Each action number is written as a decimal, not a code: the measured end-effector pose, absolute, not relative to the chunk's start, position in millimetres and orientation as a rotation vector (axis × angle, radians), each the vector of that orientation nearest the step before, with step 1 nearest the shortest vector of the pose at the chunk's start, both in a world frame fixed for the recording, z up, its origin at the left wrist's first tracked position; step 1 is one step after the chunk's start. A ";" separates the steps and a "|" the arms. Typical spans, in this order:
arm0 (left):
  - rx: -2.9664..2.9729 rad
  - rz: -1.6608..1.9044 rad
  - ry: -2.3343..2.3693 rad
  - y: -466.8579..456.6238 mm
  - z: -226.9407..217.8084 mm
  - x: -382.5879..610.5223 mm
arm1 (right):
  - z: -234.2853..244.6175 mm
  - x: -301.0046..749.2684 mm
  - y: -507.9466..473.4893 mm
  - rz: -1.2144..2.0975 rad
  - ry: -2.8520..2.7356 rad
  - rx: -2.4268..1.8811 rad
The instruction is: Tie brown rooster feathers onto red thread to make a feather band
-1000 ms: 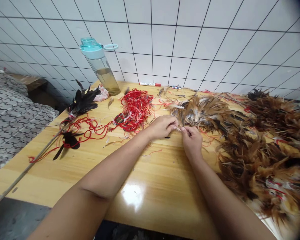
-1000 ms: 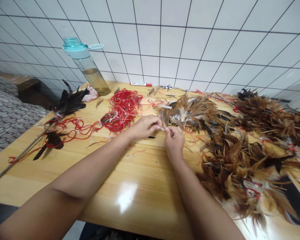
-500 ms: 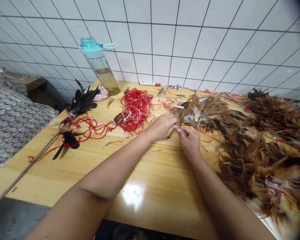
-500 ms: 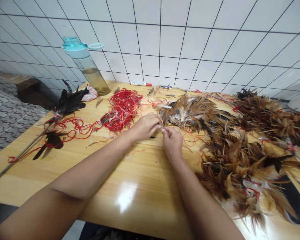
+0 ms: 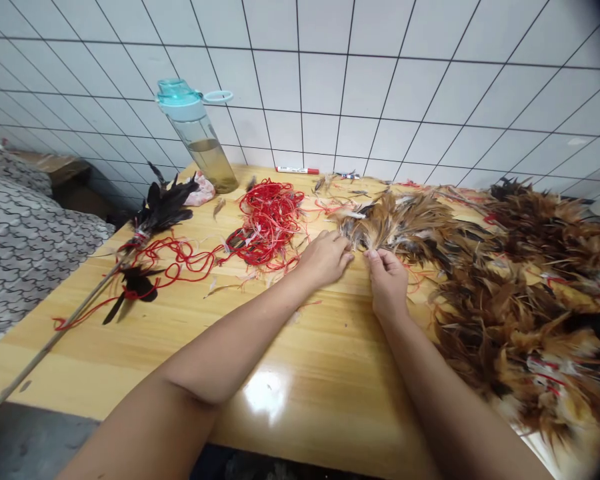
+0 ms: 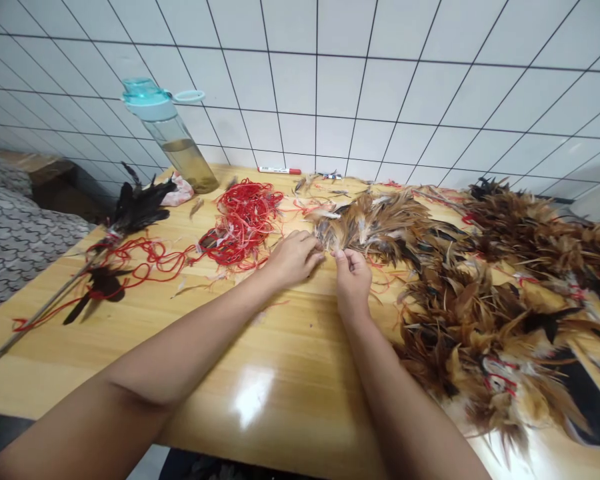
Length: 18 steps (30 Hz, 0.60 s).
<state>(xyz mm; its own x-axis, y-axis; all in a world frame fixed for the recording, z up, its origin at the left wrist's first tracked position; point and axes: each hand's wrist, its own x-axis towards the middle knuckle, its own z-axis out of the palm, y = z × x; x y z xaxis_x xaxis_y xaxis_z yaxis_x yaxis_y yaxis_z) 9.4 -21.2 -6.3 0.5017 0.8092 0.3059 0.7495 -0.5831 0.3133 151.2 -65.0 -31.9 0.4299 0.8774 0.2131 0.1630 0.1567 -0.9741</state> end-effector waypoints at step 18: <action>1.890 0.958 1.262 -7.9 -3.6 7.4 | -32.5 152.2 -66.7 0.612 -1.117 -1.438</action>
<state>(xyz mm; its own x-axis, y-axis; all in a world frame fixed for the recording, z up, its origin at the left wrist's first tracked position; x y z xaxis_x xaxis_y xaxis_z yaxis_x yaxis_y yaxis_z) 7.4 -7.9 -3.6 0.2652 0.9409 0.2105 0.4554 -0.3146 0.8328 152.2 -66.7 -32.5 0.4094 0.8839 0.2259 0.2850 0.1113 -0.9520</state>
